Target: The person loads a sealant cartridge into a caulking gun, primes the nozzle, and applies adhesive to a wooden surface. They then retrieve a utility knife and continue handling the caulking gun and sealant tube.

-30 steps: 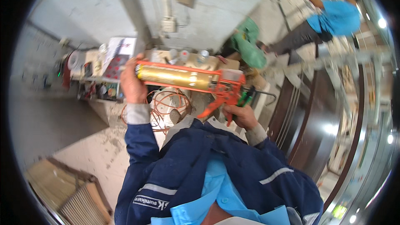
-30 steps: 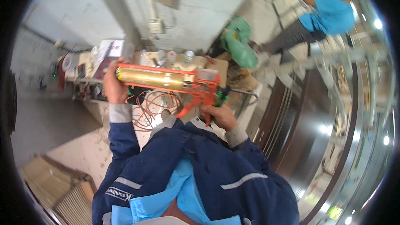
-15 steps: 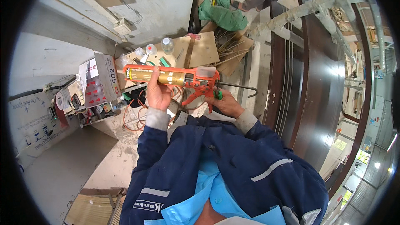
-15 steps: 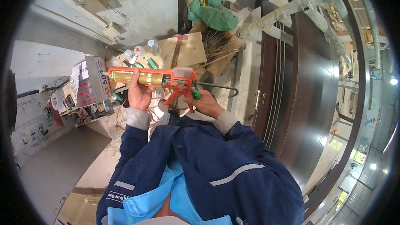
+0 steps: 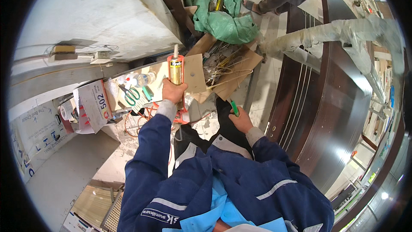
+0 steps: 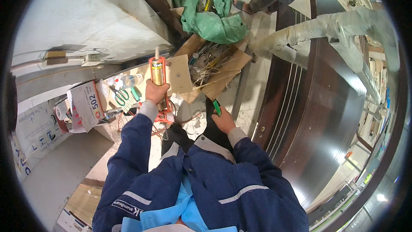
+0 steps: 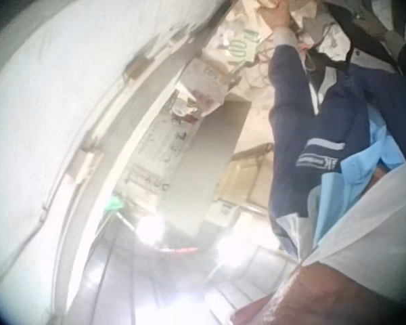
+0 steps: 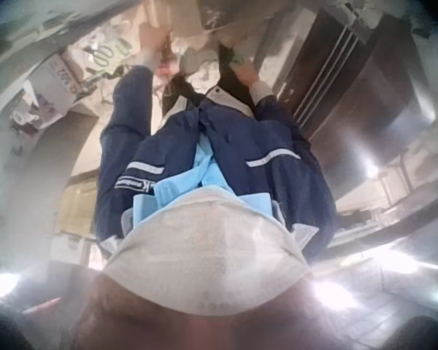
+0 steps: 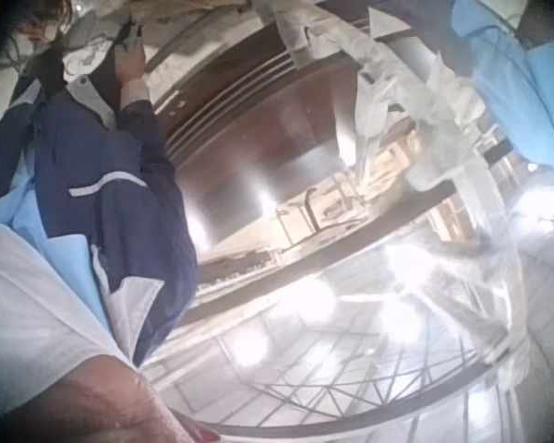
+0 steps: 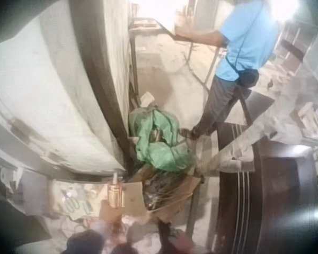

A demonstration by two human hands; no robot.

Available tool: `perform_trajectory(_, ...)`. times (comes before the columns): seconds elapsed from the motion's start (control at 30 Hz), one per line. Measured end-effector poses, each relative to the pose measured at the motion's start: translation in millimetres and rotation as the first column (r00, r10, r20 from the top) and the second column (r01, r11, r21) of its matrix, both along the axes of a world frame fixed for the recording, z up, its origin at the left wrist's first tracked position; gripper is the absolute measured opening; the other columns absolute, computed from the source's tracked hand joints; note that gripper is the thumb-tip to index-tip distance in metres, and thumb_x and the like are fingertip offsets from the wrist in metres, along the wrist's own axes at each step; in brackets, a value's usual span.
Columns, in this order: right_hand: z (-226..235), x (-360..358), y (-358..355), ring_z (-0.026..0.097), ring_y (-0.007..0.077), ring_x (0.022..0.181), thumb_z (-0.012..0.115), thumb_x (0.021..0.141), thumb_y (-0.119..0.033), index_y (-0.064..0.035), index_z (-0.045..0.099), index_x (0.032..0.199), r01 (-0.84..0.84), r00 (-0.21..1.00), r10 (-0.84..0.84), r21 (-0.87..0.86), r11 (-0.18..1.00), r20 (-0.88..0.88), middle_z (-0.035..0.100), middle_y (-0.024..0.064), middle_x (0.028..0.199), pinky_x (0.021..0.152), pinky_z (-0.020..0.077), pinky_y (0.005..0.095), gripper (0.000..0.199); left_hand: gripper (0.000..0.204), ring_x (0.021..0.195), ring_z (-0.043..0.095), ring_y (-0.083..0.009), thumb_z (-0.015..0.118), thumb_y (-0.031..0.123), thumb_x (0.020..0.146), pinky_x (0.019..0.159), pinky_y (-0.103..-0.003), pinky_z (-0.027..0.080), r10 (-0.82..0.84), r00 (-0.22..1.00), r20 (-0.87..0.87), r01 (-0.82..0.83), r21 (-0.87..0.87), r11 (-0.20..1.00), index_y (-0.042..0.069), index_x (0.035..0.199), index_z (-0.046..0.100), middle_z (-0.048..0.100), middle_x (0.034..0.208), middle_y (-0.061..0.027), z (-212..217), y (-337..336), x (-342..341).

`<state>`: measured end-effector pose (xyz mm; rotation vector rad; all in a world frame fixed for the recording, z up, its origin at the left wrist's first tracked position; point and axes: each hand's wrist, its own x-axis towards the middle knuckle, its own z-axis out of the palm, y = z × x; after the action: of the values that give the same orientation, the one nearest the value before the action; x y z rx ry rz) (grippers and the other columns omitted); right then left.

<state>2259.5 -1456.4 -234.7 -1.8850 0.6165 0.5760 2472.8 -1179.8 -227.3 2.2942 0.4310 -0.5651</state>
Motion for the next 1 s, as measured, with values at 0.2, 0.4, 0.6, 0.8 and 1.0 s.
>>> perform_trajectory(0.2,-31,11,-32,0.063,0.0407,0.096,0.063,0.086,-0.027,-0.0010,0.059,0.115,0.003,0.966,-0.004,-0.004,1.000,-0.257,0.064,0.0242,0.099,0.084,0.0485,0.0470,0.039,0.087,0.110,0.066,-0.0407,0.085,0.039,0.065,0.095,-0.043,0.053,-0.048,0.985,-0.164,0.102,0.342,0.934,-0.013,0.123,0.046,0.064,0.115,-0.0316,-82,-12,9)
perform_trajectory(0.4,-56,54,28,0.061,0.0408,0.100,0.070,0.085,-0.032,-0.0018,0.063,0.108,-0.176,0.984,0.176,0.009,0.984,-0.015,0.063,0.0224,0.102,0.085,0.0482,0.0479,0.039,0.095,0.114,0.064,-0.0401,0.080,0.051,0.069,0.098,-0.043,0.051,-0.103,0.942,-0.319,0.210,0.320,0.924,-0.015,0.127,0.042,0.063,0.121,-0.0307,-115,-2,12)
perform_trajectory(0.6,-102,132,113,0.065,0.0401,0.096,0.073,0.085,-0.034,-0.0012,0.064,0.113,-0.089,0.996,0.090,-0.090,0.992,0.004,0.068,0.0218,0.101,0.083,0.0498,0.0463,0.045,0.092,0.114,0.063,-0.0405,0.078,0.053,0.076,0.097,-0.045,0.050,-0.223,0.931,-0.288,0.309,0.301,0.902,-0.013,0.128,0.042,0.059,0.126,-0.0313,-112,-10,32)
perform_trajectory(0.8,-136,162,137,0.063,0.0420,0.102,0.070,0.088,-0.031,-0.0029,0.060,0.118,-0.073,0.976,0.107,-0.177,0.981,0.189,0.066,0.0214,0.108,0.086,0.0498,0.0494,0.042,0.081,0.124,0.056,-0.0338,0.082,0.044,0.078,0.098,-0.045,0.049,-0.309,0.951,0.017,0.282,0.367,0.886,0.003,0.137,0.045,0.057,0.132,-0.0190,-99,-17,45)
perform_trajectory(1.0,-129,198,75,0.064,0.0408,0.093,0.061,0.095,-0.025,-0.0018,0.066,0.101,0.074,0.965,-0.058,-0.051,0.996,0.255,0.065,0.0215,0.095,0.080,0.0502,0.0499,0.024,0.076,0.136,0.045,-0.0340,0.083,0.014,0.081,0.115,-0.045,0.034,-0.041,0.603,0.797,-0.111,0.135,0.985,0.001,0.144,0.044,0.050,0.143,-0.0184,19,-3,121)
